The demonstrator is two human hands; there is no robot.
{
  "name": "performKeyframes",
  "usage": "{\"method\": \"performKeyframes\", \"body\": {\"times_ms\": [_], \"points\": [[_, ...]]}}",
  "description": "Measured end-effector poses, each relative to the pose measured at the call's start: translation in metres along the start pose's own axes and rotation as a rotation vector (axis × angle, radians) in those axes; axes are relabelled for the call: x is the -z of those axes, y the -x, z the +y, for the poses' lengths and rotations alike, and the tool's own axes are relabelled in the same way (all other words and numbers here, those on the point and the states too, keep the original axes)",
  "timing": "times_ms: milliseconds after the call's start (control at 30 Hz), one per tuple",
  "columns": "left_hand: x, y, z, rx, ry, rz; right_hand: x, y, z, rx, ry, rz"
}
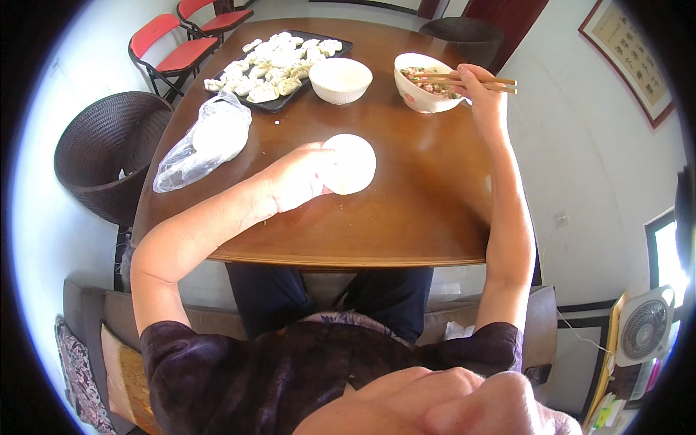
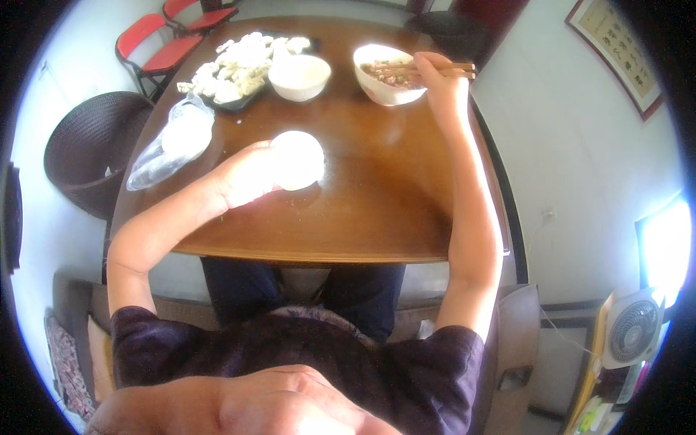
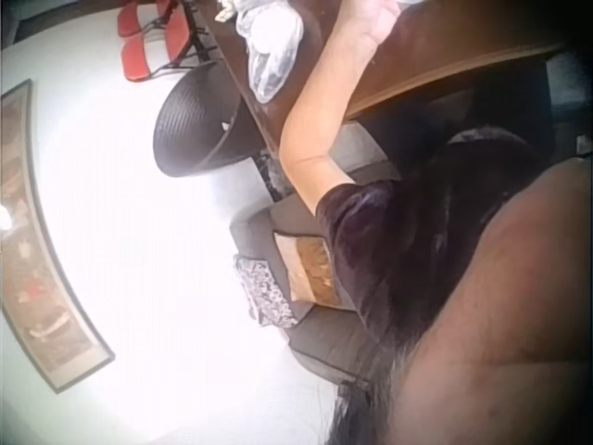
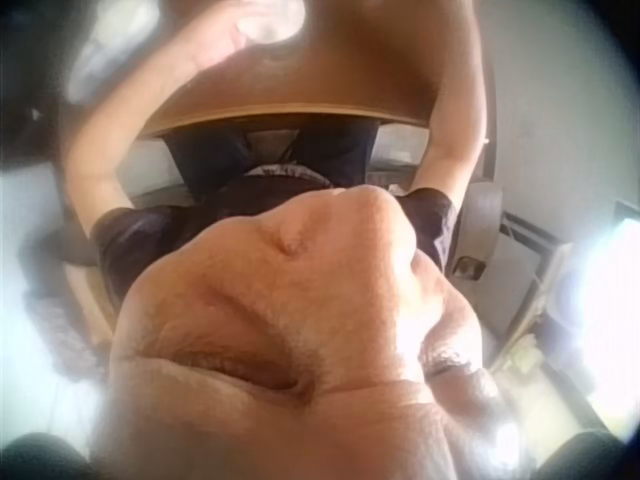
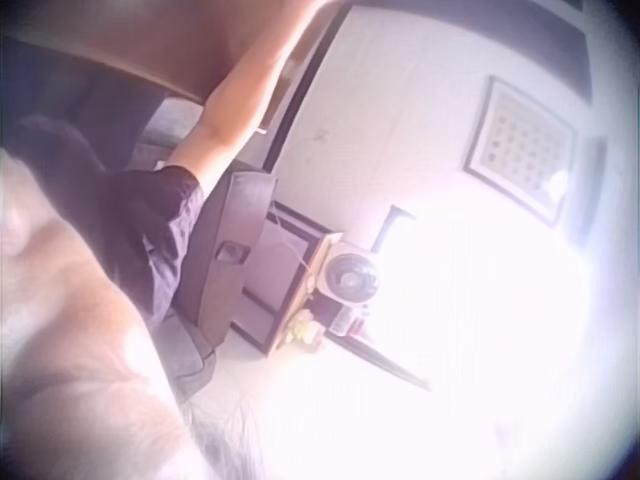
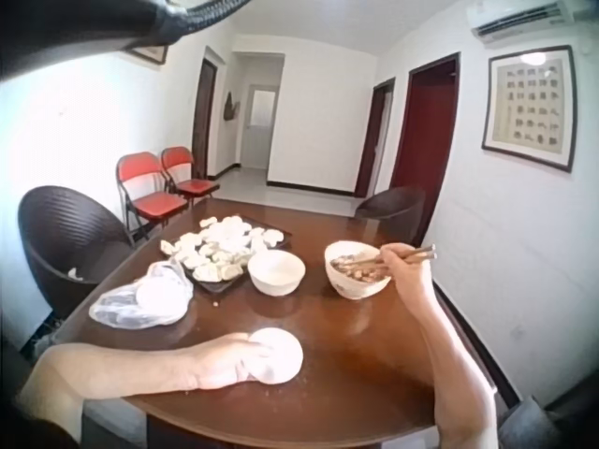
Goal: The person prepares dumplings by placing a portion of meat filling onto a dough wrapper using chopsticks and then folding the wrapper to seal it.
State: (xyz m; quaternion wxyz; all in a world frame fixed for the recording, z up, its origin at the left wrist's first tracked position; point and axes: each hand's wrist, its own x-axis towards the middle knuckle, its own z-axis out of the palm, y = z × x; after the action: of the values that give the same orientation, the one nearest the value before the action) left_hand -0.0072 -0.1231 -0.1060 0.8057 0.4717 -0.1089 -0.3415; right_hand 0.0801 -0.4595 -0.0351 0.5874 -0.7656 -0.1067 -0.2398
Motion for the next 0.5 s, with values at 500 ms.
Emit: {"method": "performKeyframes", "body": {"times_ms": [500], "points": [[0.001, -0.002, 0.000, 0.012, -0.054, -0.044, 0.027, -0.001, -0.016, 0.034, 0.095, 0.090]]}}
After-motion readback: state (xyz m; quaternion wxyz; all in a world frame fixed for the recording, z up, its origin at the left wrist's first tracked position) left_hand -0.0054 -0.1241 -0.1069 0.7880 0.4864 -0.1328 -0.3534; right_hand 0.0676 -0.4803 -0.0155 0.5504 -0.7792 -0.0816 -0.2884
